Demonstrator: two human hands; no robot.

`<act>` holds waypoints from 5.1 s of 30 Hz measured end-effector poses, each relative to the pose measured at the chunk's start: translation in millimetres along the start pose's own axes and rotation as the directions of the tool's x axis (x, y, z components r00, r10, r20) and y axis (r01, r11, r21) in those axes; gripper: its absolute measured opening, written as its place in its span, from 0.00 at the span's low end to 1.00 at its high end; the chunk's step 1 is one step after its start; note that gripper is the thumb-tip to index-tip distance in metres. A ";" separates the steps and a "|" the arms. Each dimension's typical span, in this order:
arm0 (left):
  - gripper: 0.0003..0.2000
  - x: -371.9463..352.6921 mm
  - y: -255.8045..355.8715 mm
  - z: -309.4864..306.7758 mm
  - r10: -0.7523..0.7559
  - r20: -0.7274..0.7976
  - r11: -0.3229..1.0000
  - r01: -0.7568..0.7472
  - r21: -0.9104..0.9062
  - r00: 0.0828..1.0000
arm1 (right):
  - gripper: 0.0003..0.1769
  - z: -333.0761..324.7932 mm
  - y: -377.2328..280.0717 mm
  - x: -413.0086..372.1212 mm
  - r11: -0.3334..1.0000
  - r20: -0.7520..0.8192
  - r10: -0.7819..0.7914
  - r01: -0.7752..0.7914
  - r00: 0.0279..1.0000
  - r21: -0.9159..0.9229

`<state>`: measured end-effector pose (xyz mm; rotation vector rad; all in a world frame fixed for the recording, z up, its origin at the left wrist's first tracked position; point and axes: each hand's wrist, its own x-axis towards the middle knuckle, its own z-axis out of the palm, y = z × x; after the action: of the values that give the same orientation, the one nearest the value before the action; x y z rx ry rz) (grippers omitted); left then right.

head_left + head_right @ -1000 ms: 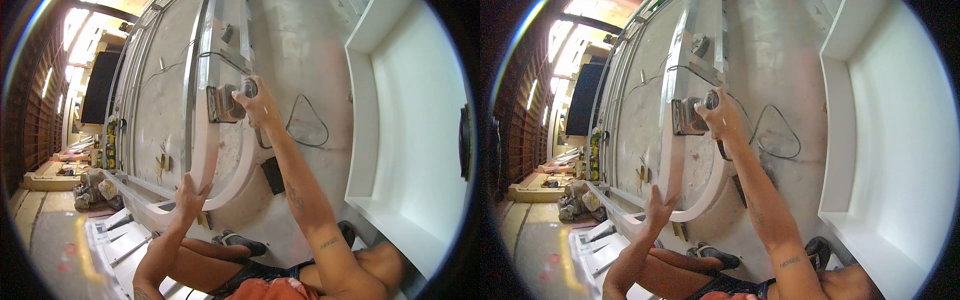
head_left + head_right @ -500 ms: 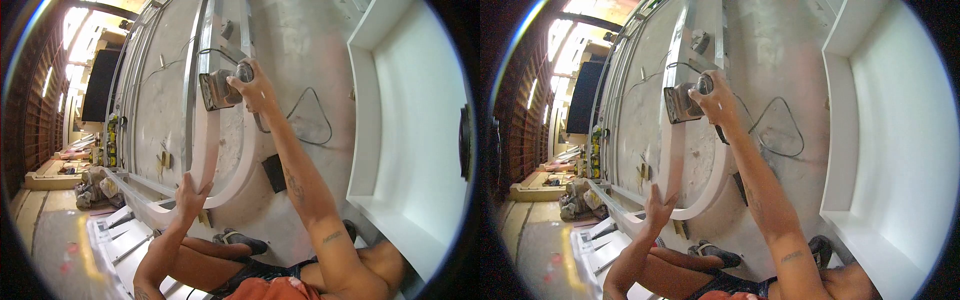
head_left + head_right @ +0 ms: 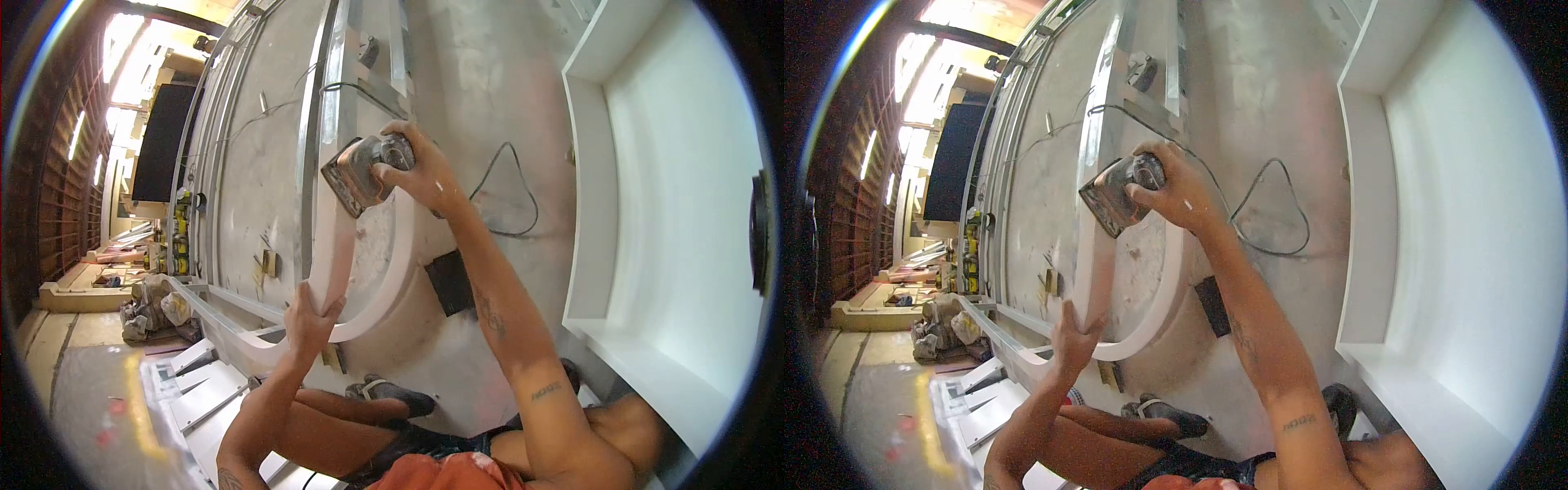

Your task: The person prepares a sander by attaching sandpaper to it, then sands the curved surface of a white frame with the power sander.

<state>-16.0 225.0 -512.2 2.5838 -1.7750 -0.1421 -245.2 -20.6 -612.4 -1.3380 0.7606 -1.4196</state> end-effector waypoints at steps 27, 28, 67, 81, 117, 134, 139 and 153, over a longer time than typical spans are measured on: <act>0.32 0.0 -2.6 -0.2 0.026 0.005 0.999 -0.026 0.025 1.000 | 0.30 -13.7 11.3 12.7 0.997 0.145 -0.012 0.000 0.989 0.080; 0.32 -1.1 -3.1 0.4 0.038 -0.007 0.999 -0.038 0.026 0.999 | 0.30 -13.6 11.2 11.9 0.997 0.144 -0.012 0.001 0.990 0.080; 0.32 2.3 -0.7 0.3 0.040 -0.005 0.999 -0.040 0.035 0.999 | 0.33 17.1 -12.9 -61.4 0.982 -0.045 0.186 -0.185 0.982 0.023; 0.32 4.7 -2.6 0.9 0.024 0.004 1.000 -0.024 -0.007 1.000 | 0.33 21.4 -32.3 3.2 0.917 -0.177 0.359 -0.382 0.916 -0.117; 0.34 2.4 4.1 -0.4 0.023 -0.025 0.999 -0.022 0.041 0.999 | 0.27 47.0 -71.8 -59.8 0.950 -0.261 0.285 -0.308 0.923 -0.052; 0.35 0.3 -0.5 1.5 -0.004 0.004 1.000 0.004 0.002 1.000 | 0.26 34.6 -48.1 -0.4 0.957 -0.206 0.286 -0.288 0.936 0.023; 0.36 -1.8 -2.0 6.4 0.008 -0.044 1.000 -0.008 0.019 0.999 | 0.32 29.1 -26.0 31.1 0.931 -0.246 0.361 -0.362 0.900 0.044; 0.36 -0.1 -2.3 5.0 -0.014 -0.009 1.000 0.014 0.005 1.000 | 0.29 28.2 -33.4 -19.3 0.911 -0.223 0.409 -0.411 0.885 0.039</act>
<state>-14.3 226.2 -517.3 2.5968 -1.7570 -0.1255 -228.2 12.7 -582.7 -0.9534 1.1308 -1.2339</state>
